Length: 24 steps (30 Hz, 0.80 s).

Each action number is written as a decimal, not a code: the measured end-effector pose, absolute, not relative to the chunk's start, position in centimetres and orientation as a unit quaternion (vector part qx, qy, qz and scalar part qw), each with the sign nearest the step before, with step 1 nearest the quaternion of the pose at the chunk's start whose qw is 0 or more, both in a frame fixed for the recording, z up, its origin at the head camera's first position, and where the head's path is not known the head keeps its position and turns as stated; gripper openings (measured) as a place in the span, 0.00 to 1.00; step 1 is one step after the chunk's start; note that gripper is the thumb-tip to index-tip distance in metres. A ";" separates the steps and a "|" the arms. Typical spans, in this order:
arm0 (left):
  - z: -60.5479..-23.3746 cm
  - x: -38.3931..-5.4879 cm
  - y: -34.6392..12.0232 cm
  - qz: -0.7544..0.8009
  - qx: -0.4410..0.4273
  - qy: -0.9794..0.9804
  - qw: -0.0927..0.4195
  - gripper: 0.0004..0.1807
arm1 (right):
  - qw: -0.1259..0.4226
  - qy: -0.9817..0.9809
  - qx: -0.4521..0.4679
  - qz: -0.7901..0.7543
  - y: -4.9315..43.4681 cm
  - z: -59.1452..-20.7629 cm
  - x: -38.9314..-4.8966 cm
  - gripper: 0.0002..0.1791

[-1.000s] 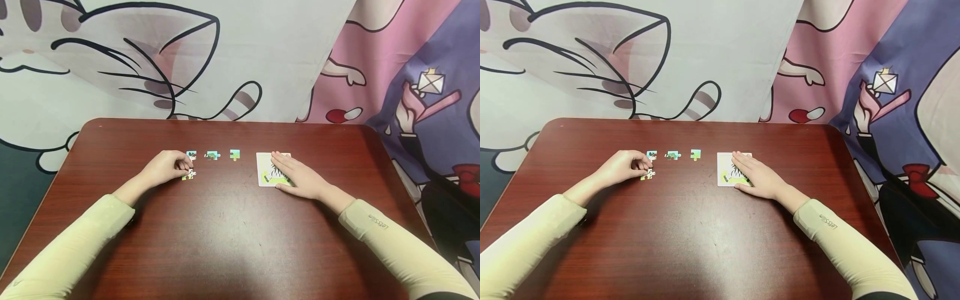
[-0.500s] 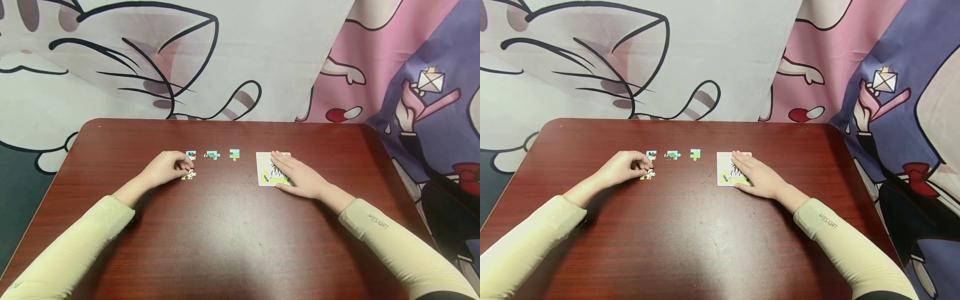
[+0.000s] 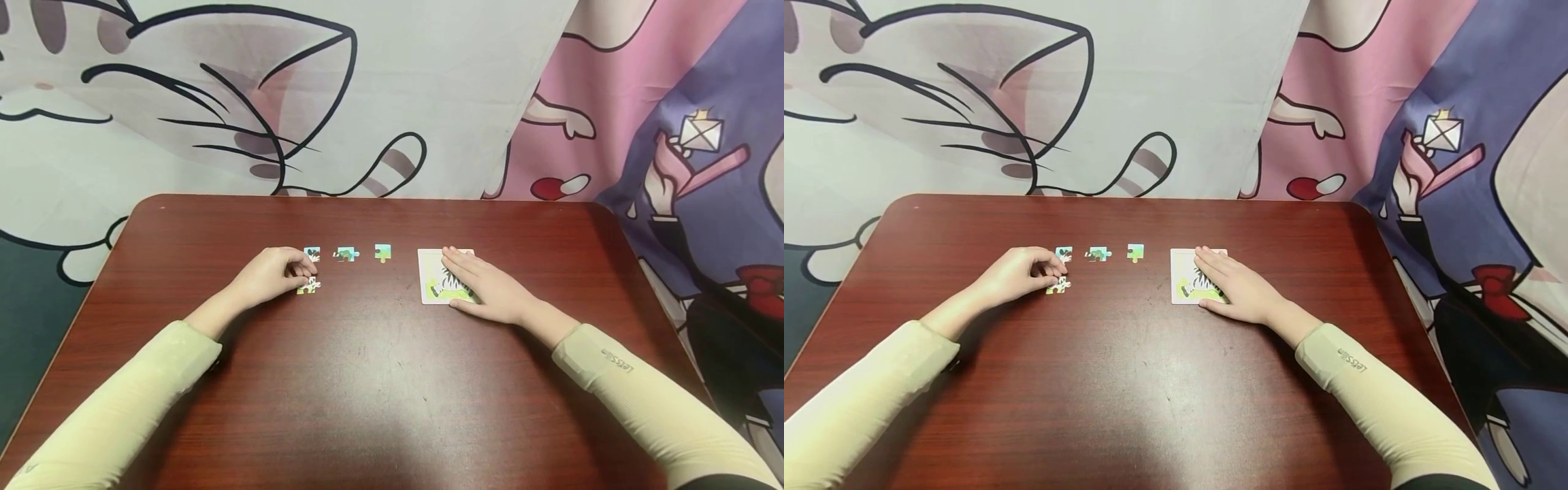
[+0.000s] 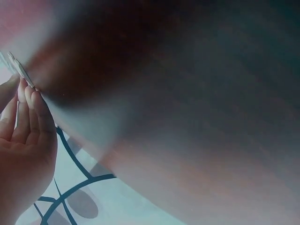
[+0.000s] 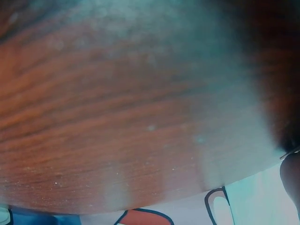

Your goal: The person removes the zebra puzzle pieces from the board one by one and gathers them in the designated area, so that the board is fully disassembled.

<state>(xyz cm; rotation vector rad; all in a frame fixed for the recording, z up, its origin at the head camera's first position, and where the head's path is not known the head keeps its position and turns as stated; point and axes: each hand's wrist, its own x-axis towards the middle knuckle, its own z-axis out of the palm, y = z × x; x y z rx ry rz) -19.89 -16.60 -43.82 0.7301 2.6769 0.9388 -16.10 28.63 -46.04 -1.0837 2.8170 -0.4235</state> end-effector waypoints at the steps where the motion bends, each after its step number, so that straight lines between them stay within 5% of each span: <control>1: -43.8 -19.9 -16.6 0.318 0.248 0.909 0.104 0.06 | 0.047 0.923 -0.355 -0.140 28.6 -46.0 -16.1 0.48; 9: -43.7 -20.2 -15.9 0.315 0.257 0.911 0.072 0.07 | 0.052 0.925 -0.347 -0.146 28.8 -46.1 -16.2 0.48; 24: -42.5 -21.0 -10.6 0.365 0.277 0.885 0.088 0.05 | 0.070 0.926 -0.330 -0.171 28.6 -45.7 -16.1 0.49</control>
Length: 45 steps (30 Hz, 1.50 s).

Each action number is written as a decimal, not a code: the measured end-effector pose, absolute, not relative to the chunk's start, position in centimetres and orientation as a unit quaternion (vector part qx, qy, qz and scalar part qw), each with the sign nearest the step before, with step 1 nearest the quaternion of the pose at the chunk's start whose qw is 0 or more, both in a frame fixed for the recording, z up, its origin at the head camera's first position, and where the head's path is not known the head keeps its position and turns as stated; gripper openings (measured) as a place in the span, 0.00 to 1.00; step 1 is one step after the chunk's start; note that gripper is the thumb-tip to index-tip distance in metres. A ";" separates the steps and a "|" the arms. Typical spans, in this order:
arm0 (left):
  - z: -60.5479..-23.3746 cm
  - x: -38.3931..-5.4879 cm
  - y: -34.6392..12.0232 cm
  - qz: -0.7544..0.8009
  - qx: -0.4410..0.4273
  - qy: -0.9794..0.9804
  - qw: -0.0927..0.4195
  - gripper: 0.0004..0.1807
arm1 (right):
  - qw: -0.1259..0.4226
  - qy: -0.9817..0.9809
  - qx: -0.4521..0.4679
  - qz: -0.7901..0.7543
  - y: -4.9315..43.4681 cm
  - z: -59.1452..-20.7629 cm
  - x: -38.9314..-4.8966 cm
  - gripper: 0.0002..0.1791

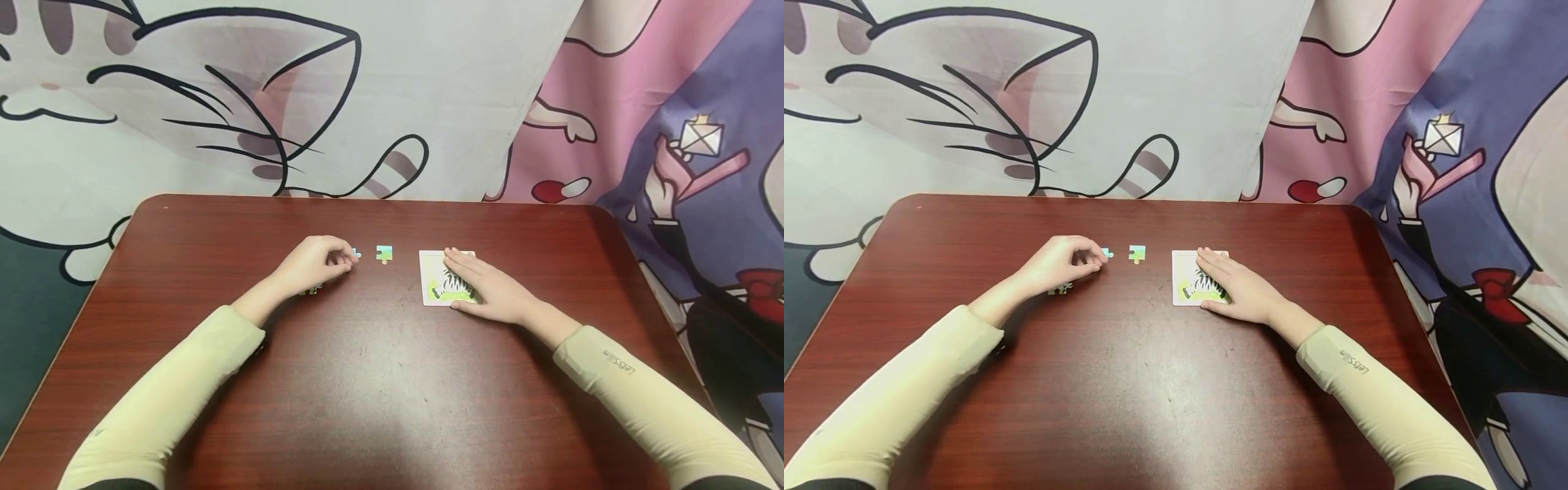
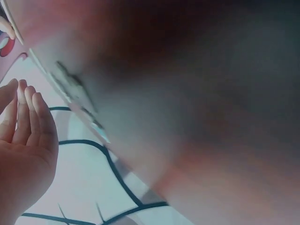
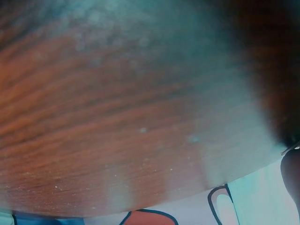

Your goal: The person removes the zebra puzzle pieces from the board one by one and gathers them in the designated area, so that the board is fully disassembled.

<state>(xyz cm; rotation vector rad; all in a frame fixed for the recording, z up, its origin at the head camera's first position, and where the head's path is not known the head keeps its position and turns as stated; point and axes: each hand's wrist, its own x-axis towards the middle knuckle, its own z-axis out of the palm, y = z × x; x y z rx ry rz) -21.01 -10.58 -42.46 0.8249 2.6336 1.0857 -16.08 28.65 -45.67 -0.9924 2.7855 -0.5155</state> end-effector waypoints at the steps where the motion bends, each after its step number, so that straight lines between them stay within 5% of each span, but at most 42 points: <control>1: -42.3 -21.1 -10.2 0.364 0.279 0.884 0.089 0.05 | 0.070 0.926 -0.329 -0.171 28.6 -45.7 -16.1 0.49; 45: -42.8 -22.5 4.8 0.312 0.381 0.859 0.139 0.06 | 0.037 0.921 -0.344 -0.178 29.2 -46.0 -16.2 0.50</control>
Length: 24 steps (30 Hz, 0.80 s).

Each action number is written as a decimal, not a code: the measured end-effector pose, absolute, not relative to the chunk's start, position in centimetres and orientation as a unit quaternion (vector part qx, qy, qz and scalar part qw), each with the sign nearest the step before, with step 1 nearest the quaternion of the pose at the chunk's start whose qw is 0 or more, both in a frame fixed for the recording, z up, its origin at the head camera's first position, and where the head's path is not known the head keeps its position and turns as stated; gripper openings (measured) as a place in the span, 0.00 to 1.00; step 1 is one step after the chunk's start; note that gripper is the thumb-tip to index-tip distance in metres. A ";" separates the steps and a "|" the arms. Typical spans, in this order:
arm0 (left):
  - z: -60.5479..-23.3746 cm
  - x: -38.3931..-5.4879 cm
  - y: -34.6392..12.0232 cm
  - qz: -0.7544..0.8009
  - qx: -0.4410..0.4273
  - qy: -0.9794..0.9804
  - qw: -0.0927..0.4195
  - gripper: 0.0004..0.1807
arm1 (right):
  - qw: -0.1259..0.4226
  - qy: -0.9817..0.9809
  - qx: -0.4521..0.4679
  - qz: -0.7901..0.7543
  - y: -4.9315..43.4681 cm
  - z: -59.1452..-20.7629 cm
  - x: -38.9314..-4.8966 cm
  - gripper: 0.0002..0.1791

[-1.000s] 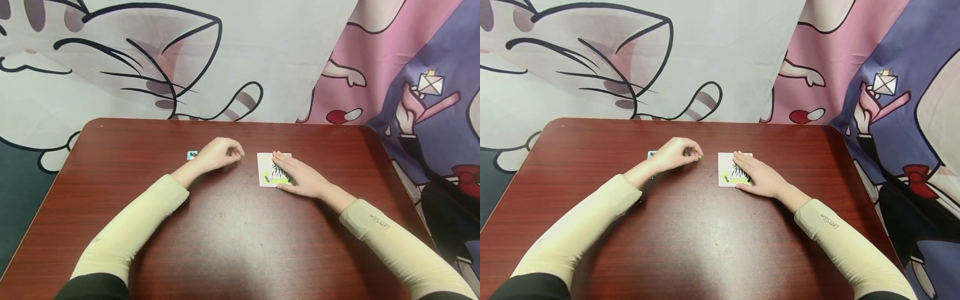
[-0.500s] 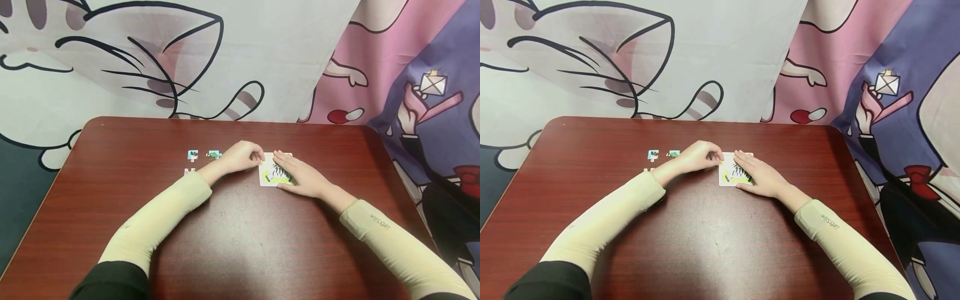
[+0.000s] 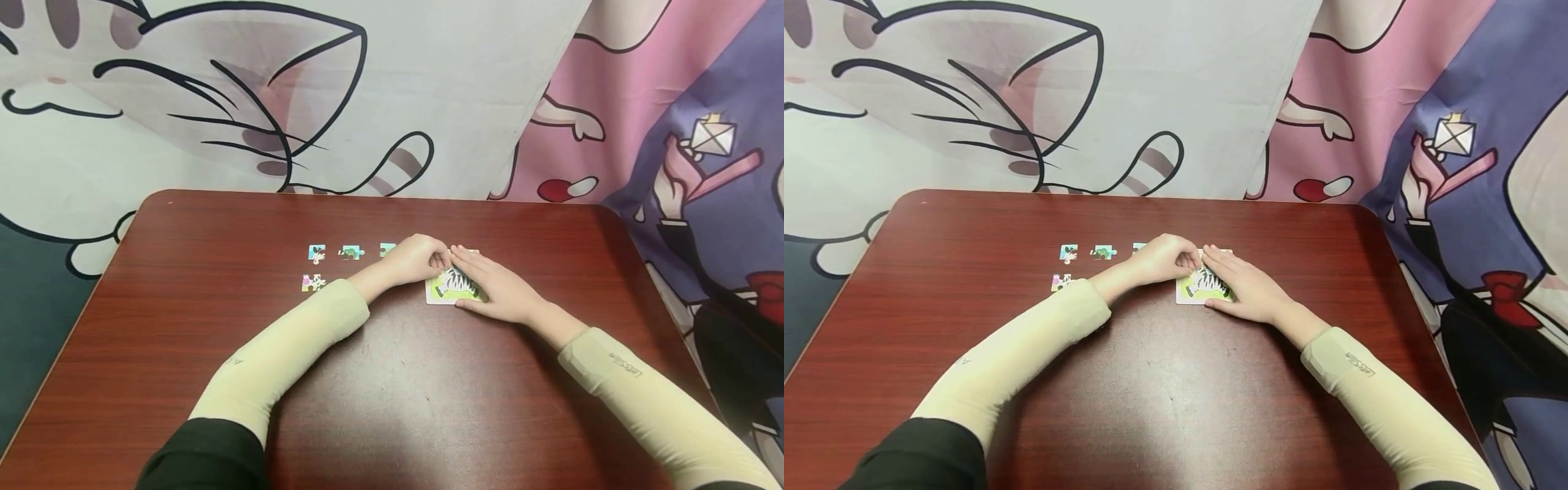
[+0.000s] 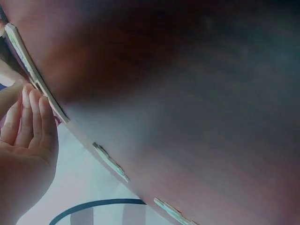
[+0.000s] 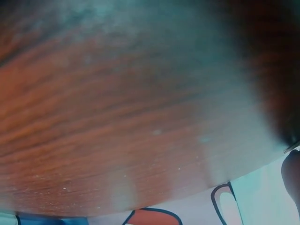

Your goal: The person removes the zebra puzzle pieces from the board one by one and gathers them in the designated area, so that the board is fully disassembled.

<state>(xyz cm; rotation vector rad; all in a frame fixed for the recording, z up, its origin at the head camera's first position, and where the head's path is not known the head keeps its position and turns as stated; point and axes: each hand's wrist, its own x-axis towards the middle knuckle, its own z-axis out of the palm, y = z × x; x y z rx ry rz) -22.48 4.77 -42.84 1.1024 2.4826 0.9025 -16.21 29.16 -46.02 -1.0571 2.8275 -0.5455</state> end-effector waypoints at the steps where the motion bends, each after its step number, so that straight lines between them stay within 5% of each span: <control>1: -42.8 -22.5 4.9 0.311 0.380 0.860 0.139 0.07 | 0.034 0.921 -0.345 -0.177 29.2 -46.0 -16.2 0.50; 24: -43.2 -22.5 5.9 0.292 0.343 0.878 0.165 0.10 | 0.042 0.930 -0.332 -0.155 30.4 -45.9 -15.7 0.47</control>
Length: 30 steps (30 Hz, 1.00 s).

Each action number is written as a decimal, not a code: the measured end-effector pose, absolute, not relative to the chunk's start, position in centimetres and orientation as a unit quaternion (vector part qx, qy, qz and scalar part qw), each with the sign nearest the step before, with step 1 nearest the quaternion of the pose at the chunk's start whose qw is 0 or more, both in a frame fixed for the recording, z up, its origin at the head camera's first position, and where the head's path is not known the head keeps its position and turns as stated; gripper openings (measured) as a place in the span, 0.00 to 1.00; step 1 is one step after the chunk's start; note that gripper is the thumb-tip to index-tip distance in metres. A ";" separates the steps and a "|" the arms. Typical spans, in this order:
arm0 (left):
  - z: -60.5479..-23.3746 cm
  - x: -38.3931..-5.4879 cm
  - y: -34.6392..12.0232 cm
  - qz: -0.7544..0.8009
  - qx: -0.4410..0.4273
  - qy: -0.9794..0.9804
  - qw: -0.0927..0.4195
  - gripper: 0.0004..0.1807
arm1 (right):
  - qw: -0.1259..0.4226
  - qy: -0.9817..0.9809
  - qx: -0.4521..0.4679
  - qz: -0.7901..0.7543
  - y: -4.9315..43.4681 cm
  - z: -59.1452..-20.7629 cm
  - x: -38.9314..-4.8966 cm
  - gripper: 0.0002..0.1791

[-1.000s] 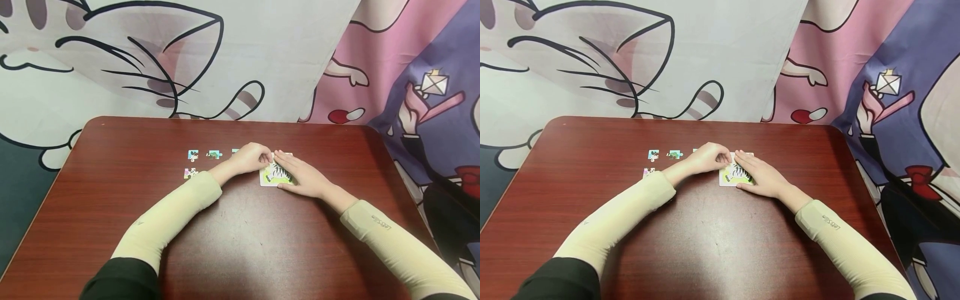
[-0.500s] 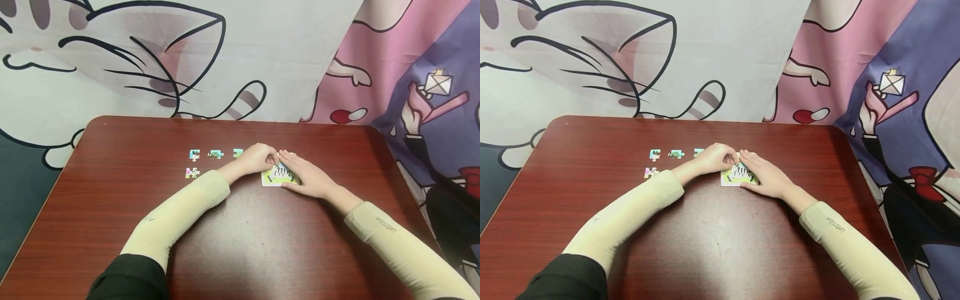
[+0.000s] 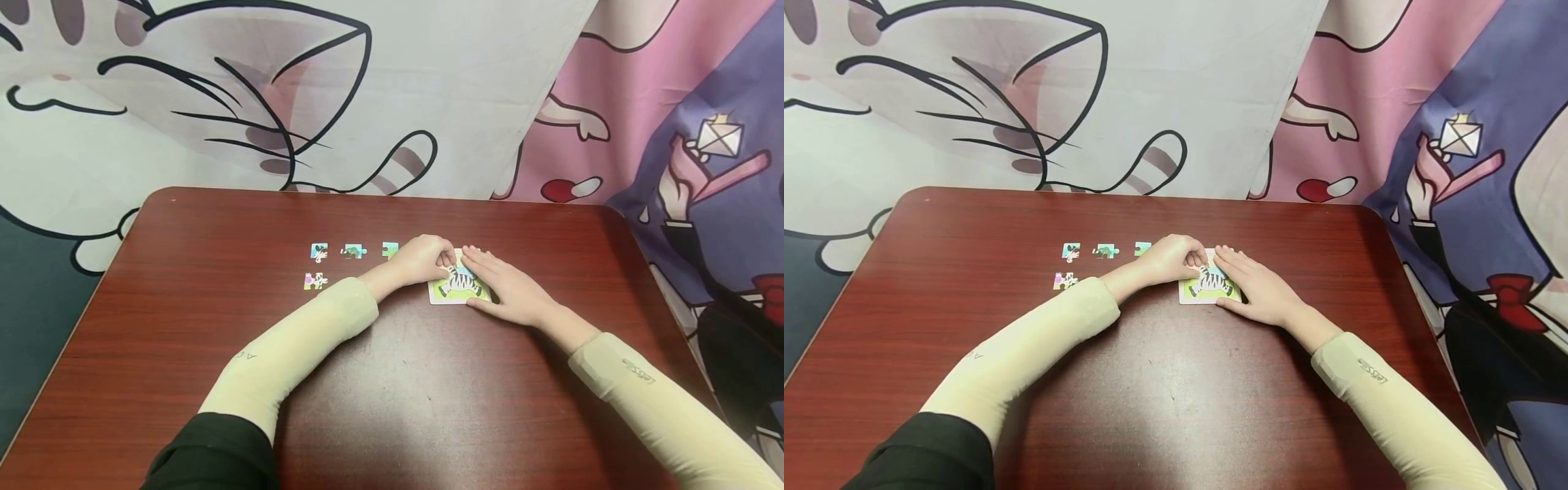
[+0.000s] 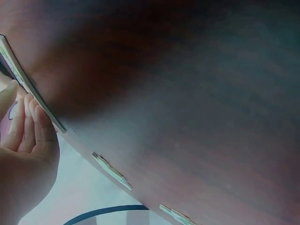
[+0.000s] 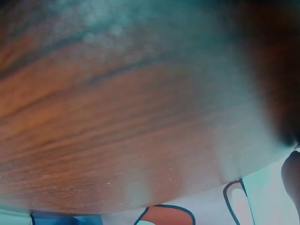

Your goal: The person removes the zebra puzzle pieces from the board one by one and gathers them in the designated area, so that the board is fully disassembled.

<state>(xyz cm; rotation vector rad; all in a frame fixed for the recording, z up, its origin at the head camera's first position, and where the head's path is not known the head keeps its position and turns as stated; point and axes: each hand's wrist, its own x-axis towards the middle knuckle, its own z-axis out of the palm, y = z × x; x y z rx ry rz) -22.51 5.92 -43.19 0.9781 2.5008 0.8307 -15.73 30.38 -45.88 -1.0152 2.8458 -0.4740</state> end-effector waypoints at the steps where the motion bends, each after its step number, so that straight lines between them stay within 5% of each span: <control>1: -43.2 -22.5 6.0 0.291 0.342 0.878 0.165 0.11 | 0.040 0.929 -0.333 -0.153 30.4 -45.9 -15.7 0.47; 30: -43.5 -22.4 6.4 0.245 0.360 0.886 0.161 0.19 | 0.017 0.926 -0.345 -0.152 30.5 -46.6 -15.6 0.48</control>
